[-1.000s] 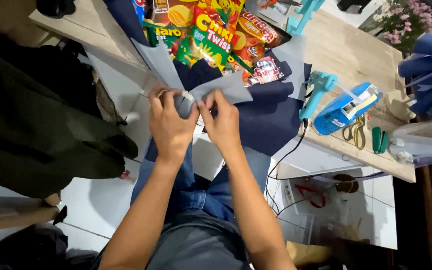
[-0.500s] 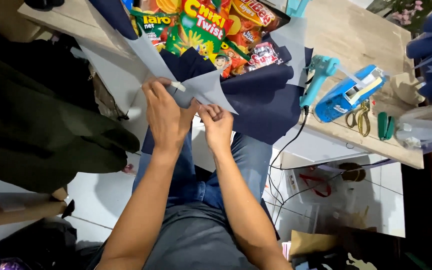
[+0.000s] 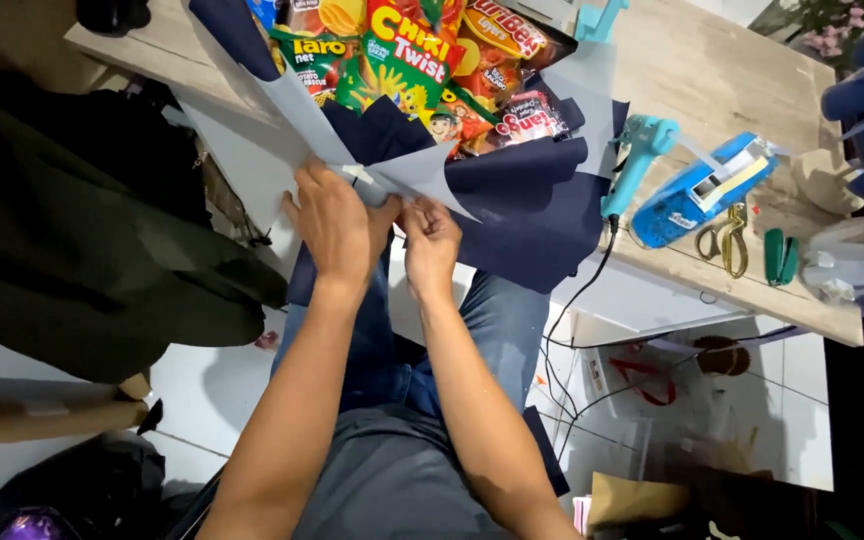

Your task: Assembling a snack bouquet by layering and gluing wrapping paper around various snack packages.

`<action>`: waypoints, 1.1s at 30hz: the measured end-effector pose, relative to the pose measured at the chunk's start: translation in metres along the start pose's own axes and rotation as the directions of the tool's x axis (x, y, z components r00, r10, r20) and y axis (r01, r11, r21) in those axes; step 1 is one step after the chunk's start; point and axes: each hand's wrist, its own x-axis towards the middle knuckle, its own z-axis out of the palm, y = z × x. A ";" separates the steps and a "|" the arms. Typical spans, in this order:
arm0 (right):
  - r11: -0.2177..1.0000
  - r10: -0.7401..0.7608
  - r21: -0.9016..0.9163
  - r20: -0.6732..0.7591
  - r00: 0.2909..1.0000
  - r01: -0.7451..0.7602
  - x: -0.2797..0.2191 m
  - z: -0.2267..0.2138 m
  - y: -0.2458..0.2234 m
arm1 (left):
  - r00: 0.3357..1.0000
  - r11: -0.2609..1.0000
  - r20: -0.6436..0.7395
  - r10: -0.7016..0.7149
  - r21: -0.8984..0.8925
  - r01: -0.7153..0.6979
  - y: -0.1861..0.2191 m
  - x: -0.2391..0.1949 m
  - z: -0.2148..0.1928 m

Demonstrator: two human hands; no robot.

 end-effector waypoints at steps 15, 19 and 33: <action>0.718 -0.574 -0.333 0.214 0.790 0.611 -0.010 -0.046 -0.133 | 0.994 0.993 -0.099 -0.054 -0.112 0.042 0.017 -0.003 -0.002; 0.670 -0.585 -0.395 0.239 0.775 0.628 0.047 -0.057 -0.143 | 0.991 0.992 -0.125 0.039 -0.111 -0.053 0.006 -0.001 -0.011; 0.464 -0.742 -0.389 0.320 0.589 0.796 0.023 -0.042 -0.195 | 0.988 0.990 -0.121 0.094 -0.090 -0.105 0.006 -0.002 -0.019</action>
